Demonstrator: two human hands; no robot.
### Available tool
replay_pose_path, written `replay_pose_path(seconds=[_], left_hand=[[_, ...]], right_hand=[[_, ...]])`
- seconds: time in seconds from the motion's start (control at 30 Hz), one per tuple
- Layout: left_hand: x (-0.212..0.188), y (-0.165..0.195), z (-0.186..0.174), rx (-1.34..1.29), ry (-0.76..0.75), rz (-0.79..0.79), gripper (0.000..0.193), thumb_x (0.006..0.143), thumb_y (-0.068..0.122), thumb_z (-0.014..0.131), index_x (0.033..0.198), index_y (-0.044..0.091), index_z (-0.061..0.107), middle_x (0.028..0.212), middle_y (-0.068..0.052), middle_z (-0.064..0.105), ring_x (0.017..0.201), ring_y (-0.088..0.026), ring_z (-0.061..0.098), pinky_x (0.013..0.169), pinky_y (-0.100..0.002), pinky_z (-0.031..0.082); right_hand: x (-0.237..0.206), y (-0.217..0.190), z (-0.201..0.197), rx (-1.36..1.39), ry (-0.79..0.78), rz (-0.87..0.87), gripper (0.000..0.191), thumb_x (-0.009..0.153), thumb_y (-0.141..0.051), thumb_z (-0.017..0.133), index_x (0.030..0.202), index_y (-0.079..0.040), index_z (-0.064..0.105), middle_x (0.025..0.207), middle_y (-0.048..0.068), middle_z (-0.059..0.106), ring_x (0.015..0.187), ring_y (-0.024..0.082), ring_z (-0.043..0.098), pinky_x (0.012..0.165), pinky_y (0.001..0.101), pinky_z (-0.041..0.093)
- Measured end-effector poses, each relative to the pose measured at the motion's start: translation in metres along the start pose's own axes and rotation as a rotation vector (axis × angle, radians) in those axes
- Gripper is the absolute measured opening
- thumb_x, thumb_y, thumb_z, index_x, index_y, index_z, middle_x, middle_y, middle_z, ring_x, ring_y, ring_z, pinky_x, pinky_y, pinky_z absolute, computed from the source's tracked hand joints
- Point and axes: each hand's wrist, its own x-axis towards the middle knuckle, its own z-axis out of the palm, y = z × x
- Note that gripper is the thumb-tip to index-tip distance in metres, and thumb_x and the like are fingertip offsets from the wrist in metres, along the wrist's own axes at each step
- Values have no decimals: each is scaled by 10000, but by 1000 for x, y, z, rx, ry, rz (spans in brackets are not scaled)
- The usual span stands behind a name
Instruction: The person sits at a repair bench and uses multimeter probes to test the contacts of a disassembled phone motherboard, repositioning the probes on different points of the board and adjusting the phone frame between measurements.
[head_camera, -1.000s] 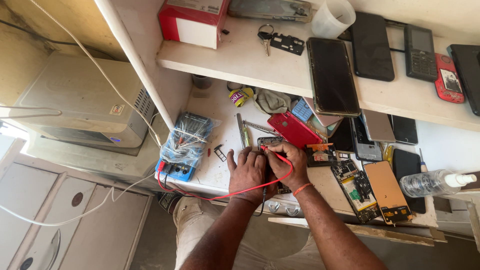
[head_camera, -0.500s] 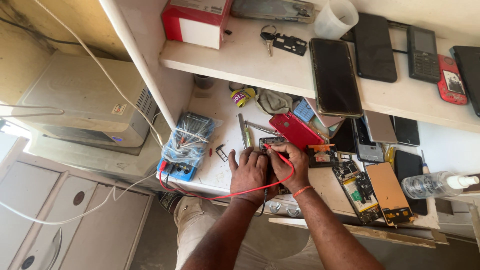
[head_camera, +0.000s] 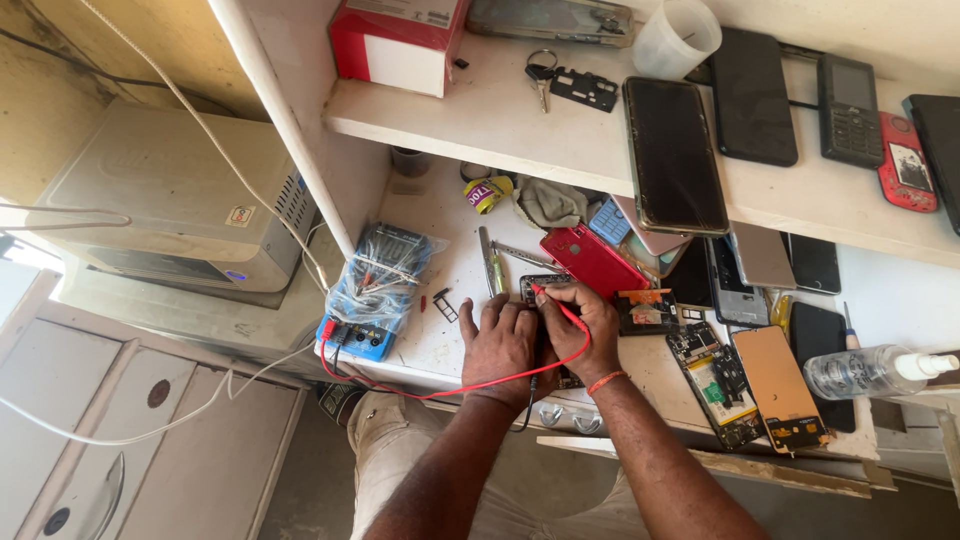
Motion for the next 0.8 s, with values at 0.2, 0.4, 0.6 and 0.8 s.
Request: replay_pose_path(seconds=[0.2,0.4,0.6,0.8], left_hand=[[1,1,0,21,-21,-3,559,720,336,743,1199,100,577,1292,-79,567,1404,-304,398,1196,-671,104],[-1,2,-3,1,22,15,618,691,362,747,1205,61,581,1255,-119,573,1364,-332,415,1173,-682,118],[0,1,0,-29,94,26,511,750,347,702,1175,78,610,1245,-111,595,1365,-338,437,1179,-693,131],[0,2,0,-25,68,19,589,725,354,718,1222,64,593,1266,-119,579,1380,-334,423,1184,-689,131]], right_hand=[[5,-4,-1,-60,-14,13,75,871,-71,781,921,-36,737,938,88,794,852,136,767,765,277,609],[17,0,-7,-58,-154,54,75,850,-91,789,872,-34,746,878,88,799,801,137,769,735,285,609],[8,2,-6,9,-40,55,96,868,-83,784,919,-29,723,920,79,791,831,121,745,750,279,608],[7,-1,-2,-14,-65,65,82,869,-73,778,931,-33,741,912,83,799,831,110,748,755,275,601]])
